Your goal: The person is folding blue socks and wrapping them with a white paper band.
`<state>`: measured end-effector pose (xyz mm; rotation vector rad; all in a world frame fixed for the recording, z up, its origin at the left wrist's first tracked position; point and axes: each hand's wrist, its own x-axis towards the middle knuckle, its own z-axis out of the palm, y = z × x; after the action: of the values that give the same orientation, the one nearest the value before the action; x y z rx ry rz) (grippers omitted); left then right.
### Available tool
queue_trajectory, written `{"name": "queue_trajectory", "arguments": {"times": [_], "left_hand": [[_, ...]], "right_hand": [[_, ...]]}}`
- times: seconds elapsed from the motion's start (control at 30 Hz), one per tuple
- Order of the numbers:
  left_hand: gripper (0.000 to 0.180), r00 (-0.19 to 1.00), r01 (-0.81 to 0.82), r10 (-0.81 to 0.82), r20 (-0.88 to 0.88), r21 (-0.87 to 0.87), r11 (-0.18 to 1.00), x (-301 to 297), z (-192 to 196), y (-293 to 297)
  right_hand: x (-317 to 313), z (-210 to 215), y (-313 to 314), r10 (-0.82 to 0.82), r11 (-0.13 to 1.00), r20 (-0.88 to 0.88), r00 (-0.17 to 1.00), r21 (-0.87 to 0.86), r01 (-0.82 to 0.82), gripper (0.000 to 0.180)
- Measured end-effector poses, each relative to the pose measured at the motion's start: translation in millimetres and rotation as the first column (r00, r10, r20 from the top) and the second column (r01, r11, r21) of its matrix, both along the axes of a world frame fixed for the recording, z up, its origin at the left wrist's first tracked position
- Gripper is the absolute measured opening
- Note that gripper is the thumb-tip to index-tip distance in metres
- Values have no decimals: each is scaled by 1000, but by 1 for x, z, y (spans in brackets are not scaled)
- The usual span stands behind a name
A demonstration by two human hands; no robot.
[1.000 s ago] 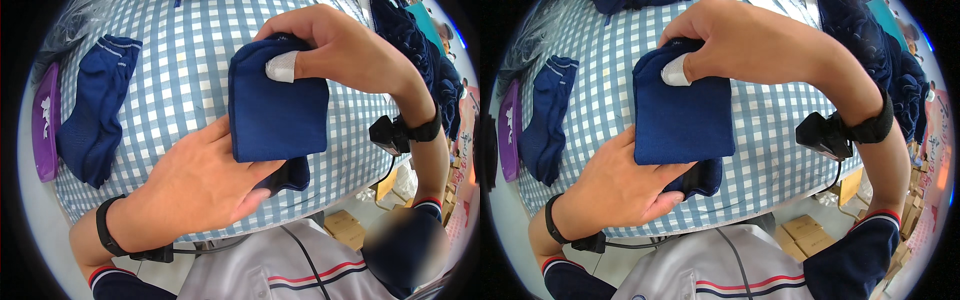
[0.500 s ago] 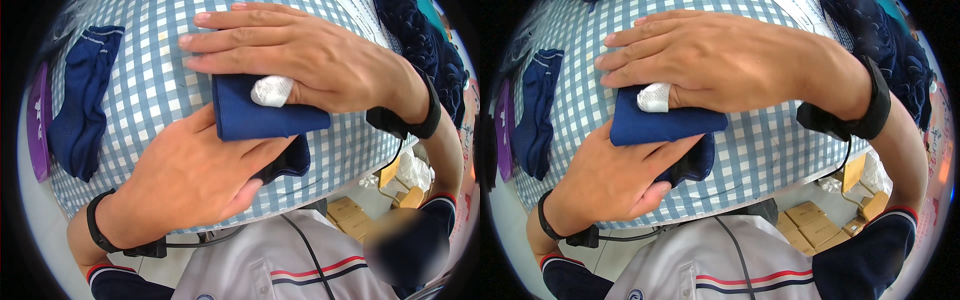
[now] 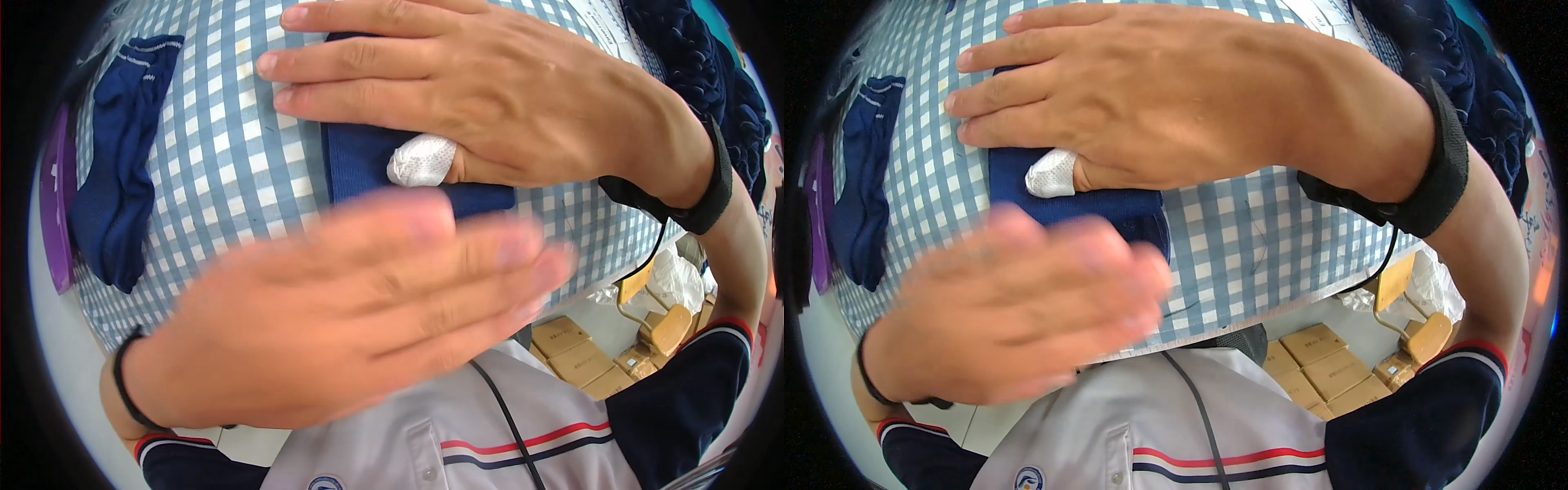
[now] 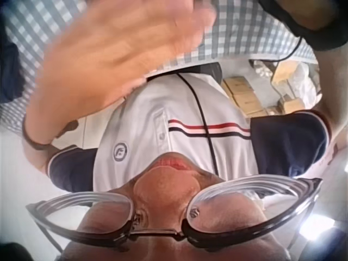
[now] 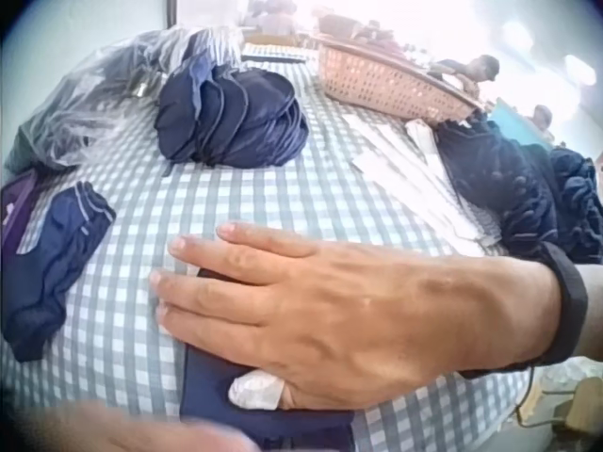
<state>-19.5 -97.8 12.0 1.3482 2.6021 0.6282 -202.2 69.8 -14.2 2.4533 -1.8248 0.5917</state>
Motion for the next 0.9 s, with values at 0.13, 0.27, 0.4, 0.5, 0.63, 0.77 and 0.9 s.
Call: {"name": "queue_trajectory", "arguments": {"times": [0.13,0.27,0.4,0.5,0.63,0.77,0.9], "left_hand": [[81,975,-204,162,-152,-333,920,-36,16,-20],[89,994,-36,-20,-105,-500,865,-51,-6,-27],[88,980,-29,7,-197,-109,994,-54,-27,-27],[91,975,-39,13,-221,-112,993,-52,-21,-20],[93,975,-122,107,-196,-68,990,-38,-22,-17],[83,979,-102,111,-171,63,993,-27,-31,-12],[42,938,-209,189,-292,-36,977,-18,-30,-12]], "right_hand": [[-4,-13,6,-13,990,261,965,-132,49,27],[-8,2,19,-555,832,772,310,517,202,28],[-9,110,-19,-580,636,380,720,764,109,46],[8,138,-55,-716,269,-23,698,914,305,34],[14,117,-44,-526,438,-248,814,740,509,21],[46,83,-17,-458,791,-126,880,395,468,17],[82,70,2,-463,771,-333,822,307,558,34]]}}
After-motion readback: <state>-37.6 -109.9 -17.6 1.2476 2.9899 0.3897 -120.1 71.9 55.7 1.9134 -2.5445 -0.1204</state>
